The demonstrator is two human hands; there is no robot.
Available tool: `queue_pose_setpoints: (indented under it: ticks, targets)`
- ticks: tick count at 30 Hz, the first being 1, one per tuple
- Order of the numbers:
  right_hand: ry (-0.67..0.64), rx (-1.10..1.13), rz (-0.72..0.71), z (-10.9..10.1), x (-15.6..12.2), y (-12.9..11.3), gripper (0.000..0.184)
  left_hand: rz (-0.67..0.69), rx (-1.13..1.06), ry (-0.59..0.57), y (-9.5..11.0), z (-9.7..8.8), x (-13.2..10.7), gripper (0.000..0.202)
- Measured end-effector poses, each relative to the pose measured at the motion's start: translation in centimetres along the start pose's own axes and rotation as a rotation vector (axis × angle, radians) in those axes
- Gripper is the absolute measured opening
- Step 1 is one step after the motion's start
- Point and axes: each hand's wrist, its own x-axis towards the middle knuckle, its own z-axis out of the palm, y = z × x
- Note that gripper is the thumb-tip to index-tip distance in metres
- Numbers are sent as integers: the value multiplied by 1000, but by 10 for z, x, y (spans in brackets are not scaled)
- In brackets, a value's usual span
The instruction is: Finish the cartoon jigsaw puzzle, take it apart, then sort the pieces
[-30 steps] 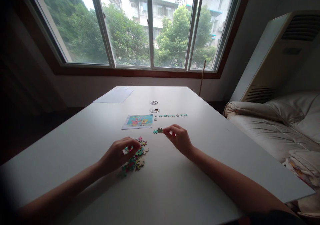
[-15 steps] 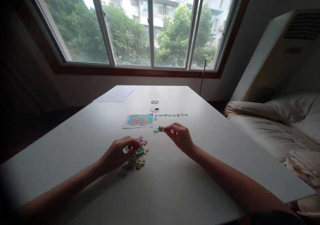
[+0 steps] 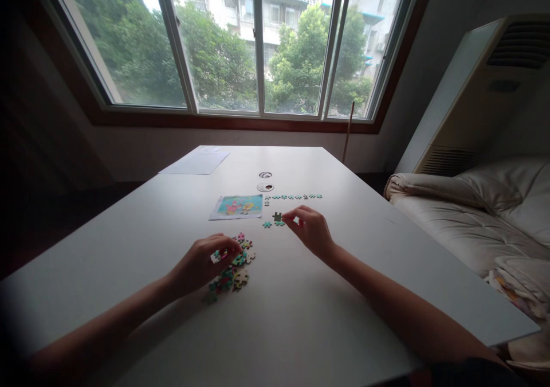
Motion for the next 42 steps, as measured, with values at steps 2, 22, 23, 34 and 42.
queue_pose_setpoints:
  ticks: [2,22,23,34,42]
  targets:
    - [-12,-35,10,0,8,3,15,0,1,0,0,-1,0,13]
    - [-369,-211,377,58,86,70,19,0,15,-11,-9,-7,5,14]
    - [-376,-210,384,60,86,70,19,-1,15,-9,-9,-6,5,14]
    - [-430,-197,401,65,88,68,17,-5,13,-15,-10,-7,4,13]
    - [-438,-220,411,67,91,70,16,9,10,-3,-10,-7,4,12]
